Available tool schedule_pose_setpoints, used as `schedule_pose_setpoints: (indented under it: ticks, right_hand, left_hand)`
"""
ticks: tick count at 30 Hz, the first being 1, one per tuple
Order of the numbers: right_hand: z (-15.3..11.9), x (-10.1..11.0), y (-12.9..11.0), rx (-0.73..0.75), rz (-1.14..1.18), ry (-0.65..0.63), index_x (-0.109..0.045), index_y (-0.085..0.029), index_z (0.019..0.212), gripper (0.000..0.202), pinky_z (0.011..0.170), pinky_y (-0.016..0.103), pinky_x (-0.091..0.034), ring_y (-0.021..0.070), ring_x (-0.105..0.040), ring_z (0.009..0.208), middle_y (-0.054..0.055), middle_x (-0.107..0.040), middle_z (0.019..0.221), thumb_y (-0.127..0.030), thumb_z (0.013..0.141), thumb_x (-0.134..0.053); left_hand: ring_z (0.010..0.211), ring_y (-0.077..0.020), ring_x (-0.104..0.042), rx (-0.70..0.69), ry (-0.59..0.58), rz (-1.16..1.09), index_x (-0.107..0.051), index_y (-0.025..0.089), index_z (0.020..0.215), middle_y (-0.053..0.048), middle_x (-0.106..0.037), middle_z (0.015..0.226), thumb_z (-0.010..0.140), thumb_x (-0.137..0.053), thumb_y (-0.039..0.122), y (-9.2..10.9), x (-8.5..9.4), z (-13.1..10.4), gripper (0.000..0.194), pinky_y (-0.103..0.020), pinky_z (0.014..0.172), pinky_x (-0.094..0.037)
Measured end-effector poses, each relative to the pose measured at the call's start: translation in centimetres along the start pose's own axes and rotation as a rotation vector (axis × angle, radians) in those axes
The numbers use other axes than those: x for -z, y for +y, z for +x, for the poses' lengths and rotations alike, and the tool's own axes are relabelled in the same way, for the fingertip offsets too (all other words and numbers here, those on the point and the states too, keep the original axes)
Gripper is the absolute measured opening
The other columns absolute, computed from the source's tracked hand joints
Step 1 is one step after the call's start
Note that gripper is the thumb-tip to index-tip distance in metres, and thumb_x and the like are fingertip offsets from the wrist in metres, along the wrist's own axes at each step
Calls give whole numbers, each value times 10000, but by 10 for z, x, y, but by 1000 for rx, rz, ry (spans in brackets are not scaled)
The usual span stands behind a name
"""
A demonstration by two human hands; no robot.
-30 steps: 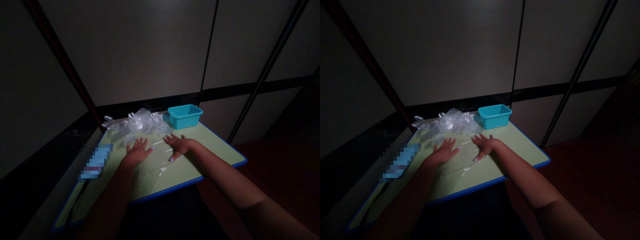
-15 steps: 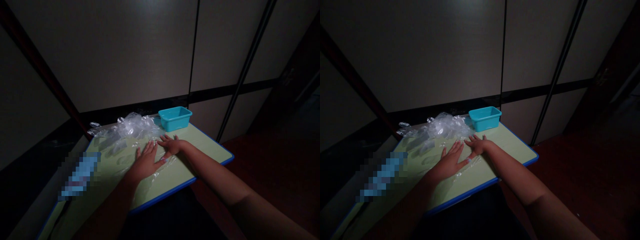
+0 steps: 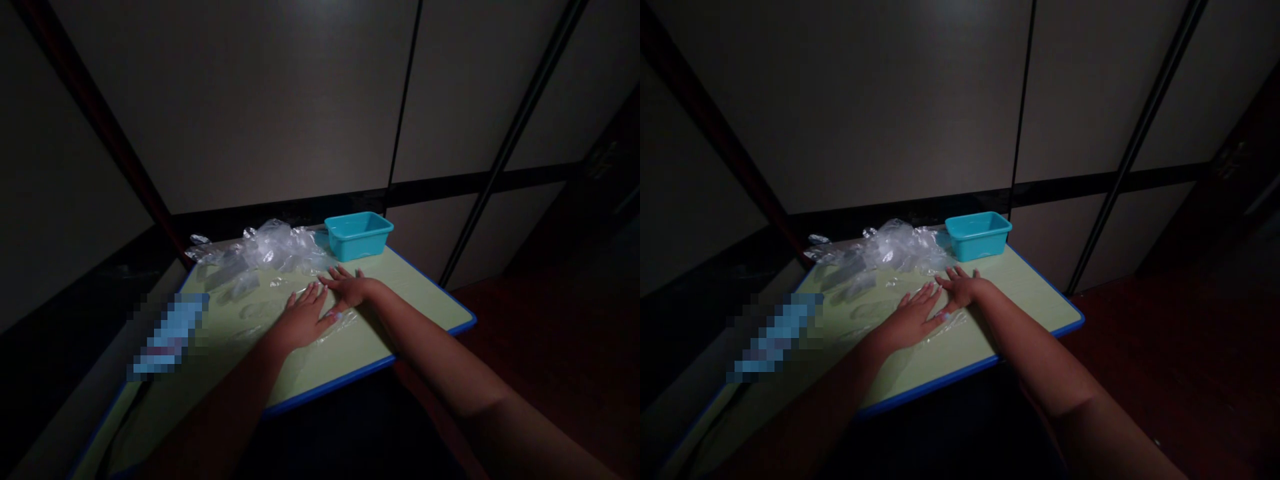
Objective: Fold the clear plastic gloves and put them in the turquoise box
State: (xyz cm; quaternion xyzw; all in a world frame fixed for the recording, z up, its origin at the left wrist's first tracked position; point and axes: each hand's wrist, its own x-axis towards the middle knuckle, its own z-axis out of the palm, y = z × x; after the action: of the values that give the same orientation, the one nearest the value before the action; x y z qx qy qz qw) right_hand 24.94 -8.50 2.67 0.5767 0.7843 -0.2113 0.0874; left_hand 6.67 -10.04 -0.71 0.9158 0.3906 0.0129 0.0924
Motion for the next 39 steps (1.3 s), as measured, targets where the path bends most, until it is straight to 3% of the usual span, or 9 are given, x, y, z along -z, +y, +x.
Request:
schedule_pose_setpoints:
  ticks: [7,15,23,27,29,31,35,39]
  right_hand:
    - [1,-1,4,-10,7,7,42,-313,1447,1133,951,714,21,350,176,1350,86,158,1511,-701,604,-609]
    - [0,-1,7,-34,24,-4,62,-332,1442,1146,968,697,28,366,210,1330,91,207,1498,-739,592,-589]
    - [1,-1,9,-26,15,4,35,-313,1449,1145,971,703,-5,360,185,1342,95,187,1501,-764,587,-569]
    - [0,-3,-1,2,33,205,-12,-263,1462,955,995,669,21,329,137,1363,87,118,1515,-757,736,-388]
    - [0,-7,-11,68,49,343,-18,-261,1464,764,1022,623,54,288,102,1377,55,84,1521,-672,852,-219]
    - [0,-12,-24,194,60,382,4,-272,1462,672,1052,568,65,256,51,1387,30,14,1529,-601,897,-152]
    - [2,-20,-42,373,35,275,-48,-285,1462,615,1057,556,75,240,-67,1391,30,-108,1522,-549,921,-172]
    - [1,-17,-39,315,3,168,-79,-277,1462,714,1032,606,70,276,-65,1388,51,-85,1521,-642,871,-247]
  left_hand:
    - [1398,-244,-28,81,-3,-27,-120,207,1465,-68,-55,1524,835,-148,705,-9,5,-2,804,-488,1095,-89]
    - [1398,-245,-53,230,-53,-50,-84,233,1466,-50,-76,1520,834,-269,653,-36,22,-12,781,-507,1088,-88]
    - [1398,-236,-70,324,15,-36,-87,191,1464,-69,-74,1524,812,-226,697,-60,21,-9,837,-504,1089,-100]
    - [1398,-251,-27,356,25,11,-91,169,1463,-98,-51,1523,768,-264,741,-60,19,-9,917,-507,1086,-104]
    - [1398,-257,-22,360,13,29,-109,155,1460,-107,-44,1522,758,-280,744,-59,19,-9,933,-514,1085,-106]
    - [1397,-260,-31,360,3,36,-112,143,1459,-111,-43,1522,754,-301,736,-58,19,-9,940,-516,1084,-113]
    - [1396,-264,-29,355,-11,66,-104,157,1462,-104,-43,1524,753,-374,687,-59,18,-7,925,-509,1085,-124]
    - [1395,-279,-22,361,-22,78,-94,155,1464,-110,-30,1521,743,-384,696,-60,18,-5,947,-536,1079,-109]
